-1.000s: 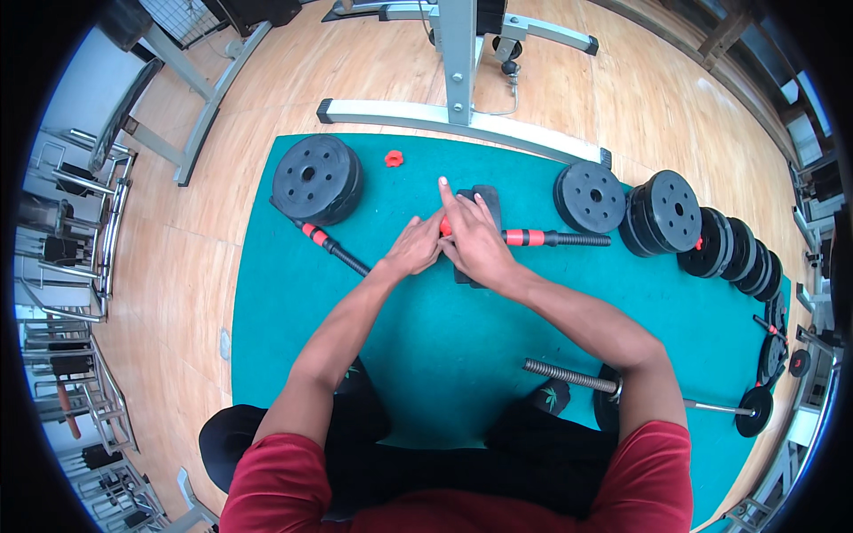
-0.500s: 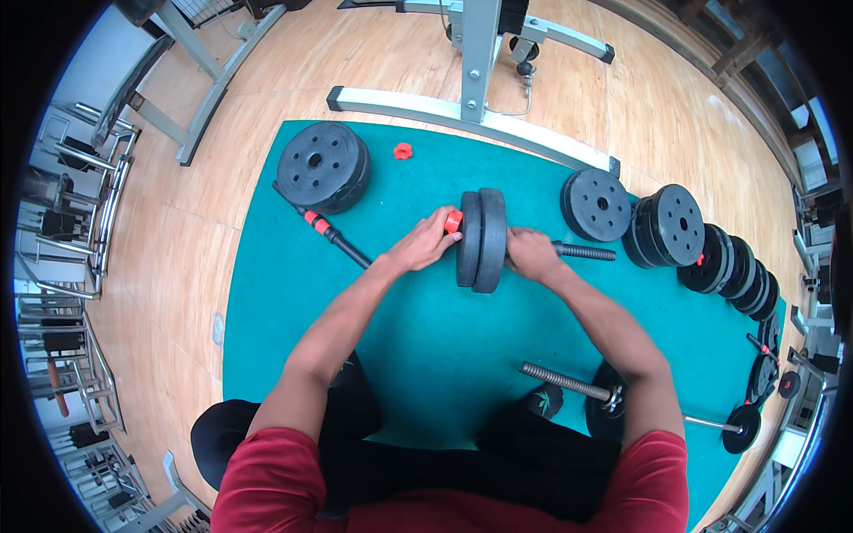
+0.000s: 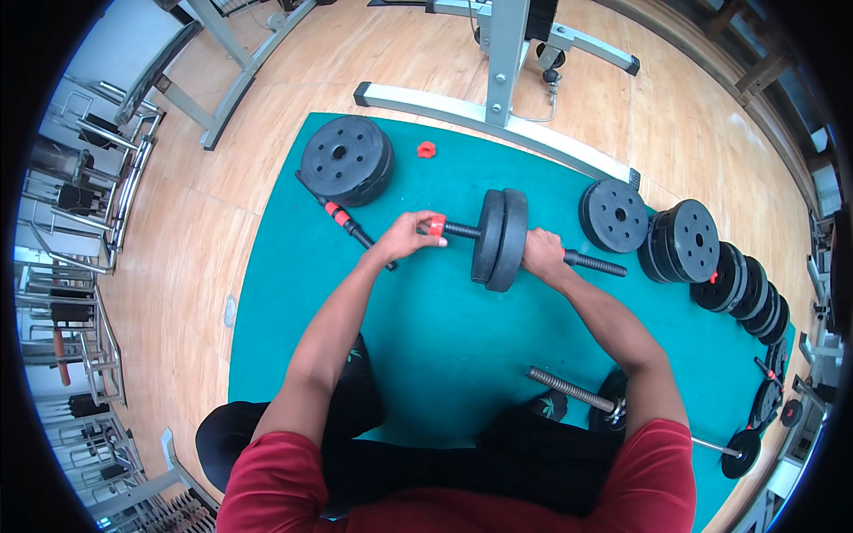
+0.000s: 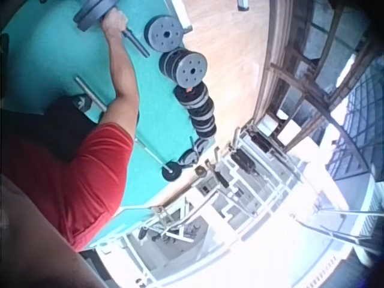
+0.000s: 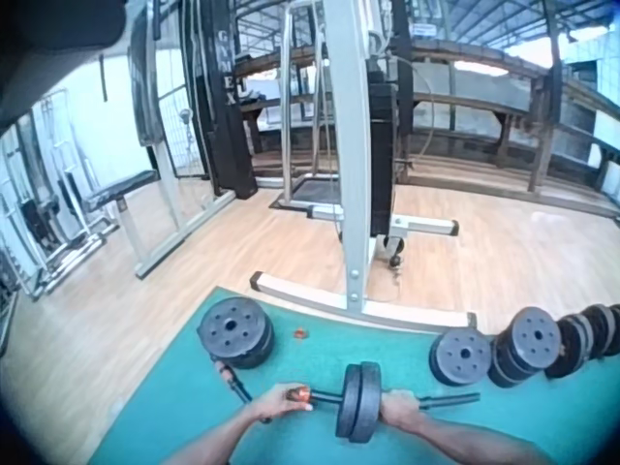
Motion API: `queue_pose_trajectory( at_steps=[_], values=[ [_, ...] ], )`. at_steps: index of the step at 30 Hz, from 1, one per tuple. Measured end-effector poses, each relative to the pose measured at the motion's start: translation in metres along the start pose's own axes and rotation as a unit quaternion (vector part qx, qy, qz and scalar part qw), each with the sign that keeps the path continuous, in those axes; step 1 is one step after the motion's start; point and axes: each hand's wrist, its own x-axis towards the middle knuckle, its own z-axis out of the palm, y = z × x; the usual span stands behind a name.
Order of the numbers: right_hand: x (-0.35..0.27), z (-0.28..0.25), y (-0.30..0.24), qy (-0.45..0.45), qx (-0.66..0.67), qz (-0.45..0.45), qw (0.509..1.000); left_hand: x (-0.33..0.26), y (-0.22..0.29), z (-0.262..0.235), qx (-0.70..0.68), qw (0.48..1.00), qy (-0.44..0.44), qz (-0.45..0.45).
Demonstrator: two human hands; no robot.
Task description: The person assembles adjustable dumbbells by sliding weighted plates onto threaded bars and securing them with spin-lock collars.
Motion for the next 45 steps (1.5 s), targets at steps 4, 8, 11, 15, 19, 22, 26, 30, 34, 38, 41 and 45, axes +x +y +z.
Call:
queue_pose_trajectory(
  at_steps=[4,8,11,15,19,22,26,30,34,38,41,45],
  values=[
    [0.0,0.002,0.002,-0.002,-0.008,-0.008,1.0,0.003,0.0,0.006,-0.026,0.998,-0.021,-0.048],
    [0.001,-0.003,-0.004,-0.002,-0.009,-0.002,1.0,0.01,0.001,0.01,-0.002,0.999,-0.014,-0.049],
    [0.002,-0.004,-0.004,-0.001,-0.003,-0.006,1.0,0.014,-0.002,0.015,-0.02,0.999,-0.018,-0.027],
    [0.005,0.004,0.002,0.009,-0.001,-0.008,1.0,0.016,0.0,0.017,-0.011,1.0,-0.013,0.023],
    [0.0,0.002,0.003,0.023,-0.01,-0.01,1.0,0.004,0.026,0.004,0.077,0.986,-0.011,0.145],
    [0.002,0.001,0.001,0.027,-0.008,-0.018,0.999,0.008,0.02,-0.02,-0.175,0.982,-0.047,0.05],
    [0.003,0.0,-0.001,0.03,-0.009,-0.026,0.999,0.013,0.035,-0.022,-0.141,0.982,0.105,-0.066],
    [0.007,0.001,0.002,0.026,-0.017,-0.023,0.999,0.016,0.036,0.005,-0.022,0.991,0.069,-0.111],
    [0.007,0.0,0.0,0.028,-0.013,-0.021,0.999,0.024,0.017,-0.007,-0.117,0.992,0.045,-0.025],
    [0.003,0.002,0.0,0.031,-0.009,-0.014,0.999,0.026,0.043,-0.045,-0.324,0.938,0.122,0.018],
    [0.003,0.002,0.0,0.029,-0.004,-0.012,1.0,0.025,0.049,-0.021,-0.144,0.981,0.086,-0.093],
    [0.005,0.001,0.0,0.019,-0.018,-0.017,1.0,0.026,0.03,0.007,-0.044,0.985,-0.079,-0.148]
  ],
)
